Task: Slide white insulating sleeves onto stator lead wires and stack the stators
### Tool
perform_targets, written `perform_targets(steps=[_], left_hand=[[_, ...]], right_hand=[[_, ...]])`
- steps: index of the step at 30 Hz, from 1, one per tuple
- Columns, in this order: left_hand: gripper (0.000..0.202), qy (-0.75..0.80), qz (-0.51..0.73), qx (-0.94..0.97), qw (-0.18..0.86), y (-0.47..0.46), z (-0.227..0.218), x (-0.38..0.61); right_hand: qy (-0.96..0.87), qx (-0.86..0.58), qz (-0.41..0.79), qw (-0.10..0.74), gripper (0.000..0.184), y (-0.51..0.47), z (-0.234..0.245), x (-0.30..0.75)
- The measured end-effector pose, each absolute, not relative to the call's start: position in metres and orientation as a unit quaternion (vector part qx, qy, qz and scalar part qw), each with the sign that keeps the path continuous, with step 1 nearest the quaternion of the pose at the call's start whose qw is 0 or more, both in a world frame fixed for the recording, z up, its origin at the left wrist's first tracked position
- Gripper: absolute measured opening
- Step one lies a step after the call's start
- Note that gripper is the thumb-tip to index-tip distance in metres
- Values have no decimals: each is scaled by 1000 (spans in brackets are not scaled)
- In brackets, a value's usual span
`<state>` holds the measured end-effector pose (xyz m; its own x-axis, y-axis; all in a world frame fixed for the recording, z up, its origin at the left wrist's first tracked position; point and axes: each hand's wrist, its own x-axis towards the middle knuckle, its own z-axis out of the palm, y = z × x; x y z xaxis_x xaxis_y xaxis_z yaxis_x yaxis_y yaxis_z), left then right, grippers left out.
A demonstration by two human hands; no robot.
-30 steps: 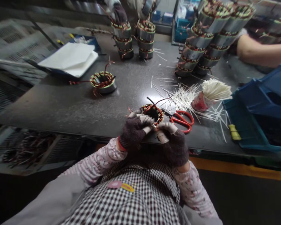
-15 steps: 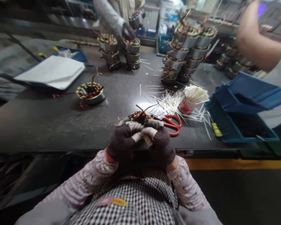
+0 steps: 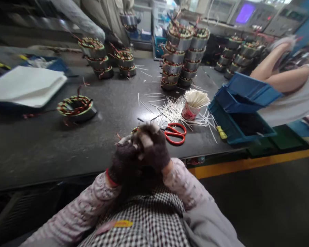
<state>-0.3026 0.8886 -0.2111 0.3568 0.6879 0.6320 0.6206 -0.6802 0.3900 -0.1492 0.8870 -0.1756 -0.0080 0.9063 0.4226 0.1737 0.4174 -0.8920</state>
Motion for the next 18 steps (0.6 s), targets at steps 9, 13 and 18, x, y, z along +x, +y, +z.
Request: perform_targets(steps=[9, 13, 18], left_hand=[[13, 451, 422, 782, 85, 879, -194, -306], [11, 483, 438, 756, 56, 885, -203, -285], [23, 452, 446, 772, -16, 881, -211, -278]], right_hand=[[-424, -512, 238, 708, 34, 948, -180, -25], [-309, -636, 149, 691, 27, 995, -180, 51], [-312, -655, 159, 669, 15, 1031, -173, 54]])
